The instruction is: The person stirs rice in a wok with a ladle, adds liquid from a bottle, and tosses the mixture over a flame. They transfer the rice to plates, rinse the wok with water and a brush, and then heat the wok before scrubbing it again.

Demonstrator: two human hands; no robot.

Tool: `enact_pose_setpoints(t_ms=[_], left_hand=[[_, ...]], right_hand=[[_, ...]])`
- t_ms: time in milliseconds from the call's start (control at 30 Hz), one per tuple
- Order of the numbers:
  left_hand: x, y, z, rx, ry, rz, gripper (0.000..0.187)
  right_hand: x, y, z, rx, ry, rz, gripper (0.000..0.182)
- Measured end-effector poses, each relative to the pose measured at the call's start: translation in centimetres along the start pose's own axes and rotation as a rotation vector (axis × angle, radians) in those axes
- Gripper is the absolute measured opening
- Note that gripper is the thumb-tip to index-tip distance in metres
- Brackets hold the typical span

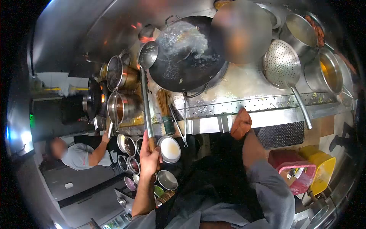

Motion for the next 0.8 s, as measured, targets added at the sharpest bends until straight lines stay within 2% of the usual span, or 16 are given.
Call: enact_pose_setpoints(t_ms=[133, 267, 333, 367, 400, 467, 500, 533, 600, 667, 733, 800], left_hand=[[1.3, 0.2, -1.3, 0.049, 0.035, -0.001, 0.080], [4.3, 0.2, -2.3, 0.070, -0.076, -0.010, 0.080], [6.4, 0.0, -3.7, 0.219, -0.022, -0.019, 0.082], [7.9, 0.2, -4.9, 0.233, 0.021, -0.031, 0.082], [9.7, 0.4, -6.6, 0.339, 0.051, 0.037, 0.081], [13.0, -0.1, -10.1, 0.474, 0.077, 0.046, 0.079], [14.9, -1.0, -12.2, 0.457, 0.051, 0.083, 0.077], [17.0, -2.0, -14.6, 0.446, 0.029, 0.123, 0.074], [19.9, -3.7, -20.2, 0.565, -0.059, 0.179, 0.068], [23.0, -3.9, -26.6, 0.618, -0.206, 0.147, 0.065], [26.1, -6.0, -32.2, 0.675, -0.270, 0.122, 0.066], [29.2, -8.0, -37.0, 0.712, -0.401, 0.091, 0.065]], right_hand=[[1.2, 0.5, -0.3, -0.125, -0.010, 0.013, 0.045], [2.2, 1.1, 0.9, -0.304, 0.031, 0.034, 0.045], [2.8, 1.6, 2.2, -0.420, 0.086, 0.052, 0.045], [2.9, 1.6, 3.2, -0.493, 0.118, 0.062, 0.044], [2.8, 1.8, 4.3, -0.566, 0.151, 0.074, 0.044], [1.5, 2.6, 6.6, -0.673, 0.266, 0.102, 0.044], [0.4, 3.2, 7.4, -0.716, 0.325, 0.111, 0.044], [-0.8, 3.7, 7.8, -0.645, 0.390, 0.153, 0.044], [-3.8, 6.5, 8.5, -0.293, 0.518, 0.274, 0.027], [-7.2, 9.3, 12.8, -0.637, 0.647, 0.235, 0.025], [-14.7, 10.7, 13.3, -0.380, 0.746, 0.060, 0.026], [-24.0, 8.9, 12.5, -0.422, 0.809, -0.037, 0.026]])
Point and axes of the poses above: each hand's wrist, its own y-axis away from the middle knuckle, its own x-axis out of the palm, z = x × y, the point moved 9 cm from there along -y, towards the middle knuckle, and after that the axes turned 11 degrees about -x, right-handed, at the moved point
